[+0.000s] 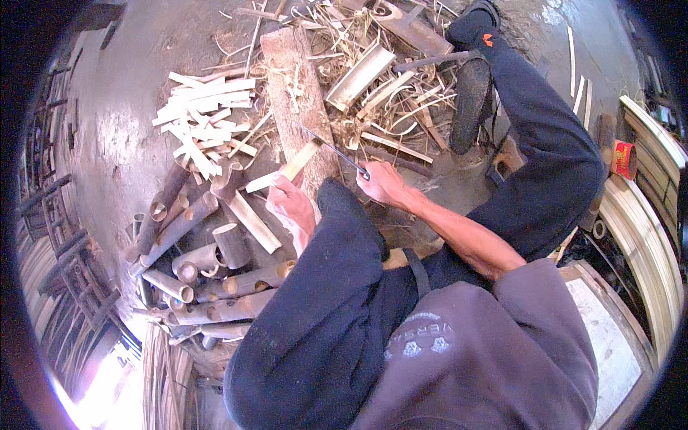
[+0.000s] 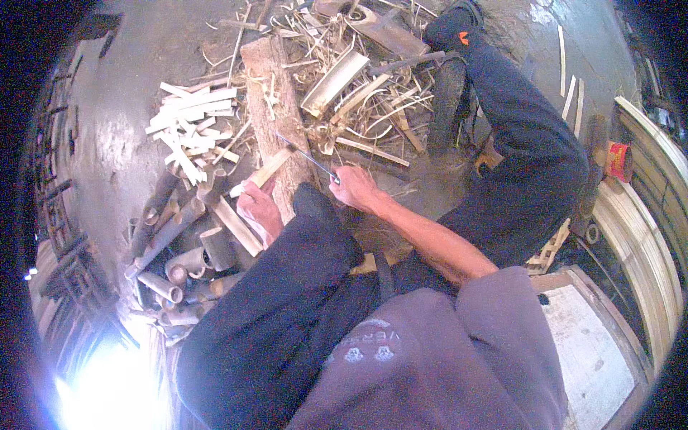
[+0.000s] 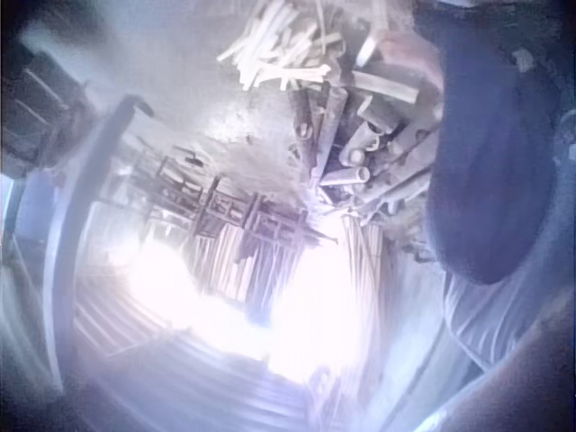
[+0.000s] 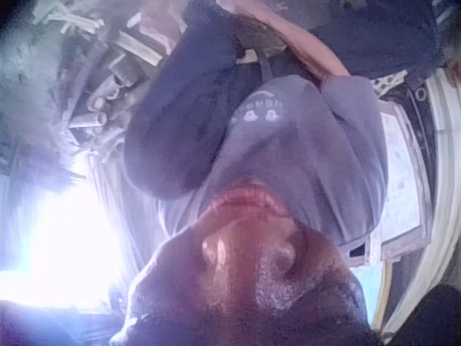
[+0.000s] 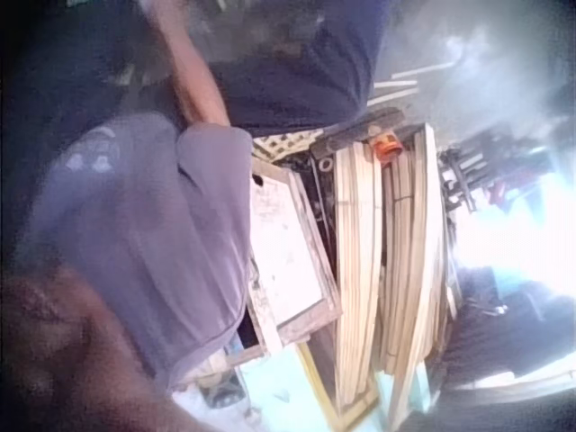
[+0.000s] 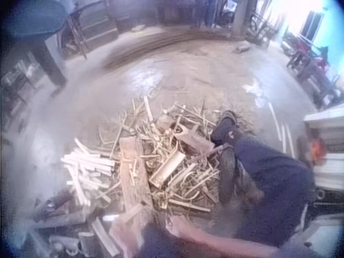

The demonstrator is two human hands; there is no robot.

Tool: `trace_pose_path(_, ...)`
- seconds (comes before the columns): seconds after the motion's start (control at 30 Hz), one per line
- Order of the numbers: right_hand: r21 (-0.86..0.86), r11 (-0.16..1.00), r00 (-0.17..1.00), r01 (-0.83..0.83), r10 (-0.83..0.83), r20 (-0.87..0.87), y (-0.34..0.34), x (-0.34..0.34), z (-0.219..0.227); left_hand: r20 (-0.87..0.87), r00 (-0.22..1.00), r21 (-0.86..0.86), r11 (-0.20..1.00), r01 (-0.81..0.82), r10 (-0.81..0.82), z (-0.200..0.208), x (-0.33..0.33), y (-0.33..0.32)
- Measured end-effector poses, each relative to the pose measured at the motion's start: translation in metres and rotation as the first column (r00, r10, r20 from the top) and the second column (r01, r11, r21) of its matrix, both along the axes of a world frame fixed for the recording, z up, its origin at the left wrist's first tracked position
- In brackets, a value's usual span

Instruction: The person sits on the floor and uses a knife to split bamboo pieces into thin strips. They hold the bamboo with one hand and the knife with the other, repeatedly slicing the material and placing the resulting strips on the floor.

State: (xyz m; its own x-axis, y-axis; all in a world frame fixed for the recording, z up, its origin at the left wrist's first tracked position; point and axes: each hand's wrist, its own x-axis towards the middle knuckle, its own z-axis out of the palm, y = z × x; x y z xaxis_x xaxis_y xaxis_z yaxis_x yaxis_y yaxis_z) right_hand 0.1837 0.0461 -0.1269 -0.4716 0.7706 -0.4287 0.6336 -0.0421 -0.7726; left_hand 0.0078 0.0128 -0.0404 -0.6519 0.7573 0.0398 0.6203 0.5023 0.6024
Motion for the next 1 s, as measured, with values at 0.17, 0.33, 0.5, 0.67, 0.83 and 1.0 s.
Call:
trace_pose_path(0.17,-0.021,1.000,0.998,0.000,0.001,0.055,-0.009,0.010,-0.002,0.129,0.992,-0.015,1.000,-0.007,0.008,0.002,-0.006,0.006)
trace_pose_path(0.33,-0.223,0.975,1.000,-0.015,0.011,-0.019,0.001,0.013,-0.010,0.847,0.532,0.205,0.926,-0.317,-0.005,0.006,-0.018,0.001)
trace_pose_path(0.5,-0.150,0.989,0.999,0.007,-0.011,-0.030,-0.001,0.015,0.003,0.875,0.479,0.315,0.831,-0.459,-0.067,-0.020,-0.035,-0.012)
trace_pose_path(0.67,0.045,0.995,0.995,-0.092,0.090,0.050,-0.011,0.005,0.036,0.804,0.575,0.117,0.909,-0.399,0.150,-0.009,-0.028,-0.014)
trace_pose_path(0.83,0.089,0.988,0.991,-0.128,0.131,-0.033,-0.025,-0.005,0.036,0.777,0.610,0.055,0.949,-0.311,0.155,0.005,-0.006,-0.010)
trace_pose_path(1.0,-0.013,0.996,0.995,-0.083,0.084,0.051,-0.022,0.008,0.006,0.819,0.551,0.063,0.932,-0.358,0.157,0.000,0.001,-0.010)
